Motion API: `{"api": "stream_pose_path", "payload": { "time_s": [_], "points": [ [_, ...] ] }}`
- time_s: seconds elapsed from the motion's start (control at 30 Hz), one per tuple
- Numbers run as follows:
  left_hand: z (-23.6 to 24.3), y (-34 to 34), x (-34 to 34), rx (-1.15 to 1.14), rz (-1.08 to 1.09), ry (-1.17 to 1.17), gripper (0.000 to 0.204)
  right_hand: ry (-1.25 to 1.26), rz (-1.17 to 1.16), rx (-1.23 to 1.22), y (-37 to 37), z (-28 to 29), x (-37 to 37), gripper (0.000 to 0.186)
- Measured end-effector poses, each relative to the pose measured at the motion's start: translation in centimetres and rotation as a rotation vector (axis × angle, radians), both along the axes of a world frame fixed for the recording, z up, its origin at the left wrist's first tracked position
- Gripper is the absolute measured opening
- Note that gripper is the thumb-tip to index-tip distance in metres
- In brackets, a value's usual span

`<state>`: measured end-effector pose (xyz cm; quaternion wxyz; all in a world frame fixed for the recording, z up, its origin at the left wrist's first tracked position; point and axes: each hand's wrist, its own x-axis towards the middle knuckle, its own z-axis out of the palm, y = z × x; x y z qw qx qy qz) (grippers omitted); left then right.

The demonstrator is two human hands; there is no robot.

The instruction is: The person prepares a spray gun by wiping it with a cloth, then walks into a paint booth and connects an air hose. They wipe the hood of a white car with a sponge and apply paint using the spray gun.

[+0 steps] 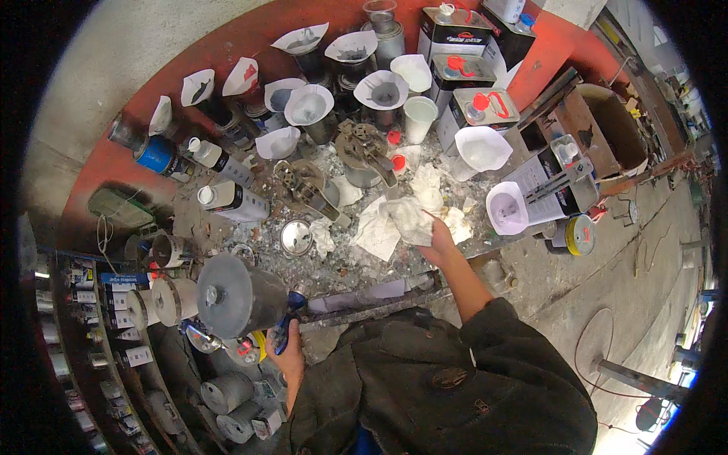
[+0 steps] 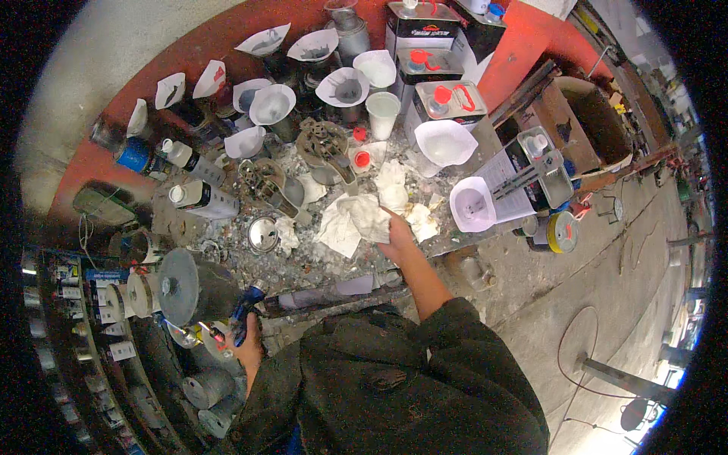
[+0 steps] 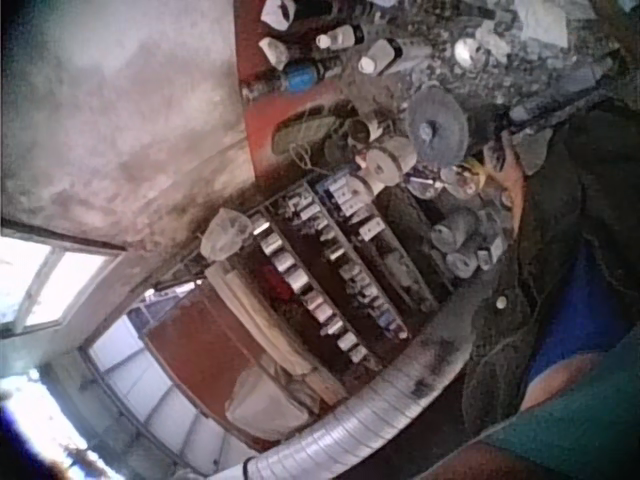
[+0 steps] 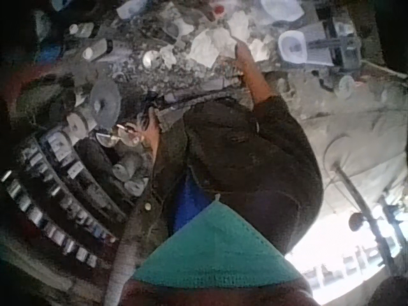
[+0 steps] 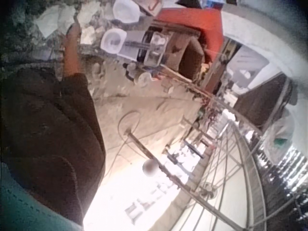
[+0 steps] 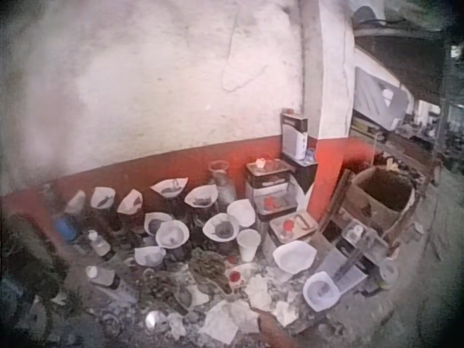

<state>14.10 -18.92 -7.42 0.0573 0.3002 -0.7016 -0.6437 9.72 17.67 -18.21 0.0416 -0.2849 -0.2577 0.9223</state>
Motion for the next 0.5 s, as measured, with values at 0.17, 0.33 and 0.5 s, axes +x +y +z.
{"api": "stream_pose_path", "payload": {
  "time_s": [0.17,0.33,0.5],
  "points": [
    [0.4,0.1,-0.6,0.020,-0.141,-0.049,0.025,0.071,0.082,-0.279,-0.5,3.1,1.2,0.040],
    [1.8,2.1,-1.5,0.029,-0.254,0.037,0.020,-0.410,0.259,0.177,-4.1,5.5,0.1,0.049],
    [0.8,2.5,-2.6,0.002,-0.378,0.080,0.030,-0.189,0.489,0.094,-7.5,9.1,0.7,0.048]
  ]
}}
